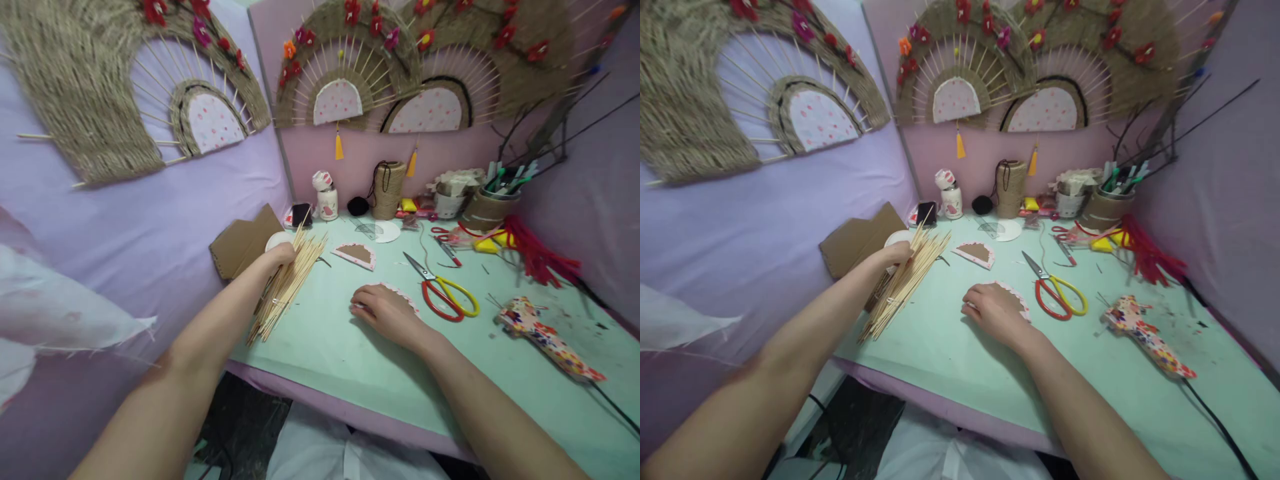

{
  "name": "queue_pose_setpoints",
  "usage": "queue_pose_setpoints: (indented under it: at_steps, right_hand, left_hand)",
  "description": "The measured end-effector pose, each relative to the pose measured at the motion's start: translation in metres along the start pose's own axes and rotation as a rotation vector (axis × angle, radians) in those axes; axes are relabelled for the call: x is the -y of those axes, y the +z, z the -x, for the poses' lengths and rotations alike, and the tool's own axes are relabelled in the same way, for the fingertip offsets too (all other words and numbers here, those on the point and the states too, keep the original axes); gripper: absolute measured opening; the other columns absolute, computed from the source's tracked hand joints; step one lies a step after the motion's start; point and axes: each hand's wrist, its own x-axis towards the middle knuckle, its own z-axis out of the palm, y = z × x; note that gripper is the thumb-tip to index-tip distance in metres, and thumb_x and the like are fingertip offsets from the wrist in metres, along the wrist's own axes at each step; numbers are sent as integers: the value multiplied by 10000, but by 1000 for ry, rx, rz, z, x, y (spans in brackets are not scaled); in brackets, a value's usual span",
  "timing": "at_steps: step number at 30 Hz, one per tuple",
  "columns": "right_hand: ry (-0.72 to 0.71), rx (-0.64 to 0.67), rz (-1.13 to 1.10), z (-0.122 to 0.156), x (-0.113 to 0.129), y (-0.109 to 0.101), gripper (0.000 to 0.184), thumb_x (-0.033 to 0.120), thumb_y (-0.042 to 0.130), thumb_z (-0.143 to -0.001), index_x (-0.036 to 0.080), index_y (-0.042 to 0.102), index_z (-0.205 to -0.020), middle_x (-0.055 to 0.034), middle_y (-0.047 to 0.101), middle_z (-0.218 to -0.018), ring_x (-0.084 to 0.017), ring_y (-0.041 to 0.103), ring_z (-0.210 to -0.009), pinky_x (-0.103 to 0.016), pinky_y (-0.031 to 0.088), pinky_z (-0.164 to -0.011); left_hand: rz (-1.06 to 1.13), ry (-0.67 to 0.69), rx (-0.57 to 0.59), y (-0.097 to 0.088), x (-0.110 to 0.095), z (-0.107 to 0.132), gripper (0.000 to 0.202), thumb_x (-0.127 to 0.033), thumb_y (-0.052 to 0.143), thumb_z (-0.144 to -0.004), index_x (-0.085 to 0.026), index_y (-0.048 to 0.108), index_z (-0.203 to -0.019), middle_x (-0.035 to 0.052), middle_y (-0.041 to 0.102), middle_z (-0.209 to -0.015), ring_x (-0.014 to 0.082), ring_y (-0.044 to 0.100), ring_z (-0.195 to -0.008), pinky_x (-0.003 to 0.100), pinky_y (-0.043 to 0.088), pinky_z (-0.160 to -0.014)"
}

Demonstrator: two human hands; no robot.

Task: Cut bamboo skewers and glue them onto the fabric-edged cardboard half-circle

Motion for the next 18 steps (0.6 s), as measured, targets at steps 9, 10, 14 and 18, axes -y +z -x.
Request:
queue_pose_setpoints:
  at_steps: [9,10,14,18]
  right_hand:
    - [11,0,-11,-1,1,2,199,307,493,-911,224,675,-925,-57,672,-996,-203,606,-924,-333,415,-813]
    - [9,-1,-4,-1,1,2,202,306,493,-911,225,676,-925,-56,671,-998,-204,606,-923,-336,416,-812]
    - [9,0,9,0,0,3,204,306,499,-908,219,683,-921,-56,665,-1018,-207,598,-930,-345,417,-820]
    - [7,1,-11,-1,-3,6,197,307,504,-906,223,682,-920,-57,661,-1020,-206,597,-933,-343,426,-809]
  left_hand:
    - [797,129,-205,-13,8,10,98,-162,409,-913,-190,430,-821,-85,371,-539,41,319,-377,170,296,-415]
    - [861,166,-240,-19,4,11,111,-162,388,-921,-194,413,-817,-91,349,-540,38,288,-374,164,266,-407]
    - [1063,306,-385,-51,-15,23,147,-191,342,-951,-207,372,-807,-91,325,-566,35,285,-397,147,244,-419]
    - [1309,586,-580,-83,-44,49,164,-300,379,-965,-222,388,-822,-85,311,-576,46,276,-404,156,227,-417]
